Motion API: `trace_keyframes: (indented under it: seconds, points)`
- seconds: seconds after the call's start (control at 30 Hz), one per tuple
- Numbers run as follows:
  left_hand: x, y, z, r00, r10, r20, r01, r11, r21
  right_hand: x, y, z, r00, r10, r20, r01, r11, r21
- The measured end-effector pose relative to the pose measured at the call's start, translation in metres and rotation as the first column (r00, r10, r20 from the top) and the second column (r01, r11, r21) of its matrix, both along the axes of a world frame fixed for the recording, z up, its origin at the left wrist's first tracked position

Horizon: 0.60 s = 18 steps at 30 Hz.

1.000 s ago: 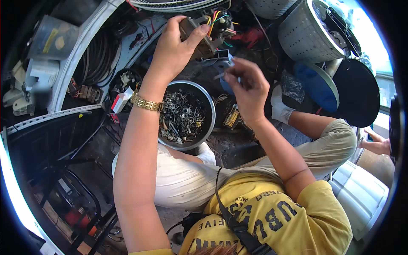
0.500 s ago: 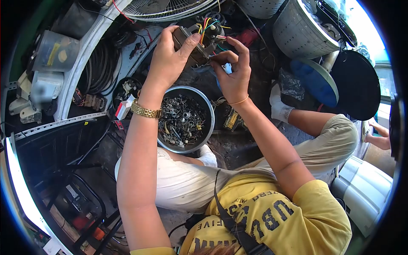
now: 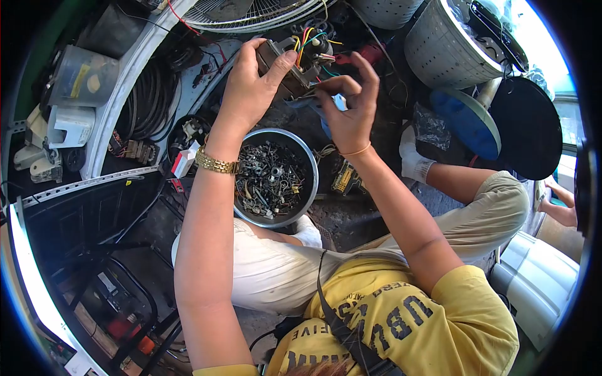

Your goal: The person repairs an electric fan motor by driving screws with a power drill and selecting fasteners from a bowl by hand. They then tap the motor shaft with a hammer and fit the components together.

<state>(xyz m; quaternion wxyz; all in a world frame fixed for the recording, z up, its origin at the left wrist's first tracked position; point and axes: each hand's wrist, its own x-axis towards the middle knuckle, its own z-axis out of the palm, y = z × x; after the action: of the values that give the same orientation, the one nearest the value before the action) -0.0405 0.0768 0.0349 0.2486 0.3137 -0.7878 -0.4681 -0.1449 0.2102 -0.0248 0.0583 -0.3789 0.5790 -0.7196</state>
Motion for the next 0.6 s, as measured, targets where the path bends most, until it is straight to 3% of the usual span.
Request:
trace_keyframes:
  seconds: [0.1,0.37,0.43,0.5,0.57,0.6]
  points:
    - [0.001,-0.001,0.002,1.0,0.003,0.012,-0.003,1.0,0.024,-0.008,0.003,0.003,0.997,-0.042,0.069,0.044,0.999,-0.024]
    - [-0.001,0.003,0.006,1.0,-0.007,0.024,0.008,1.0,-0.012,-0.005,-0.006,-0.005,0.999,-0.016,-0.028,0.016,1.0,-0.005]
    - [-0.002,0.002,0.005,1.0,-0.021,0.02,0.023,0.998,-0.065,0.001,-0.002,-0.003,0.978,-0.074,-0.194,0.079,0.997,0.018]
    - [0.0,0.0,0.004,1.0,-0.025,-0.001,0.025,1.0,-0.01,0.006,0.012,0.0,0.982,-0.044,-0.182,0.053,0.998,0.042]
    - [0.002,-0.004,0.002,0.999,-0.032,-0.025,0.033,0.999,0.043,-0.001,0.031,0.0,0.793,0.035,-0.608,0.157,0.952,0.261]
    - [0.004,-0.007,0.0,1.0,-0.017,-0.026,0.019,0.998,0.059,0.0,0.042,-0.013,0.857,0.103,-0.505,0.023,0.971,0.237]
